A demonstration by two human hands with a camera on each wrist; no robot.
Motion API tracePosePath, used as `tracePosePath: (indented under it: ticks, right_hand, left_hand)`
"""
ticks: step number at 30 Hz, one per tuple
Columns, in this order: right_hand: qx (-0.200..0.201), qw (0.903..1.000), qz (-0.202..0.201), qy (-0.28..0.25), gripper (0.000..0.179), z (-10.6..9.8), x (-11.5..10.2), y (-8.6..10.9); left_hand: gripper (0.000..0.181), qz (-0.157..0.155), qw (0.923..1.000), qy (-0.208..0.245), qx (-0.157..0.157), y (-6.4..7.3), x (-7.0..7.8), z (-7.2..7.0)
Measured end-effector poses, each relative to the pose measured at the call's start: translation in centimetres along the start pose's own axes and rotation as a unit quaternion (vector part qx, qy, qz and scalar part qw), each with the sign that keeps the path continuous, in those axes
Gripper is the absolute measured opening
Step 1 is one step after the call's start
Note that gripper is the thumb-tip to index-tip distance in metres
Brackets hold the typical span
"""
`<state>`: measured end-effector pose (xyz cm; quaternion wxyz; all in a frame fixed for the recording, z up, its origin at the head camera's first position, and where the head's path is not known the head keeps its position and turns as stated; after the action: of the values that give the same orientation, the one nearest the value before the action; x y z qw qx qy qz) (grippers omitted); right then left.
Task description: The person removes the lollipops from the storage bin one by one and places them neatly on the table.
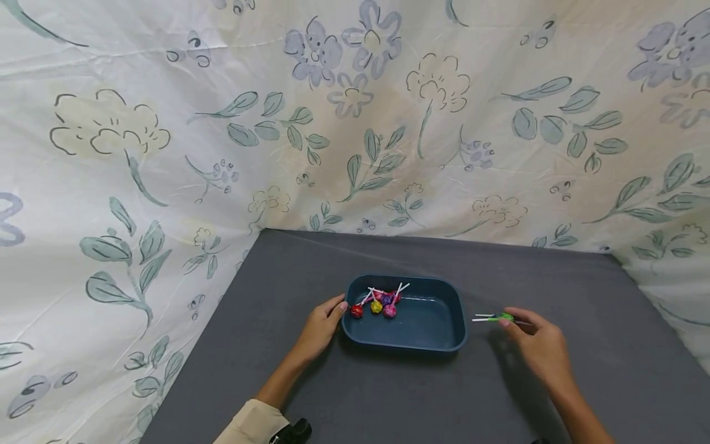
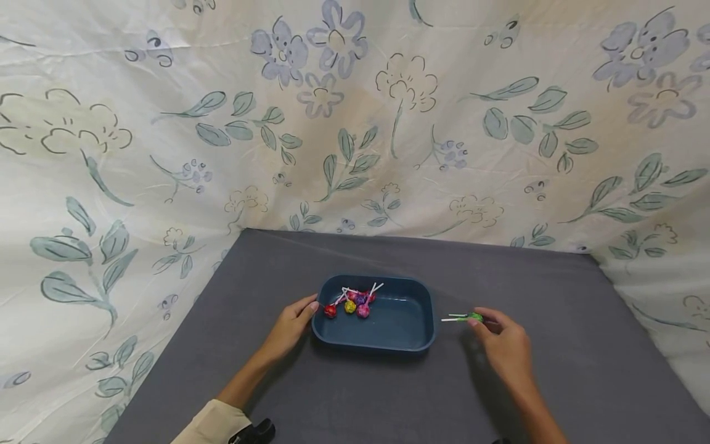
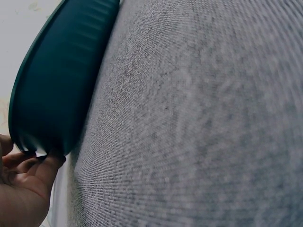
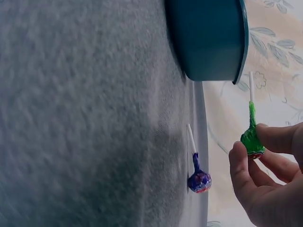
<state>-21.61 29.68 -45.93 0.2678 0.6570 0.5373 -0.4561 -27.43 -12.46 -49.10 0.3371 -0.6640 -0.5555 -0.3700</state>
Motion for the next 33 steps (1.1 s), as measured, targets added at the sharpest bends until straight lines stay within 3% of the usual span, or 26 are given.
tracePosePath:
  ticks: [17, 25, 33]
  right_hand:
    - [-0.049, 0.9964, 0.068, -0.014, 0.047, -1.2, 1.9, -1.2]
    - [-0.07, 0.9939, 0.085, 0.002, 0.048, -1.4, 3.2, -1.7]
    - [-0.085, 0.9908, 0.101, 0.027, 0.052, -1.5, 3.7, -2.0]
  left_hand:
    - [0.046, 0.01, 0.9999, -0.013, 0.002, -0.2, -0.1, 0.0]
    - [0.046, 0.016, 0.9996, -0.02, 0.006, -0.2, -0.1, -0.1]
    - [0.048, 0.003, 1.0, -0.008, -0.004, -0.1, -0.1, 0.0]
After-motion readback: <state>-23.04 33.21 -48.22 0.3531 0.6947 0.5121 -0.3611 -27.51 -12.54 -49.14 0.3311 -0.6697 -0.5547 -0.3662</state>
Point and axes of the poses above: each hand's wrist, its own y-axis away from the middle knuckle, its own z-axis out of the palm, x = y × z, the point moved 5 cm from there along -y, towards the middle knuckle, and after that the axes turned 13 degrees about -y, right-handed, at the moved point
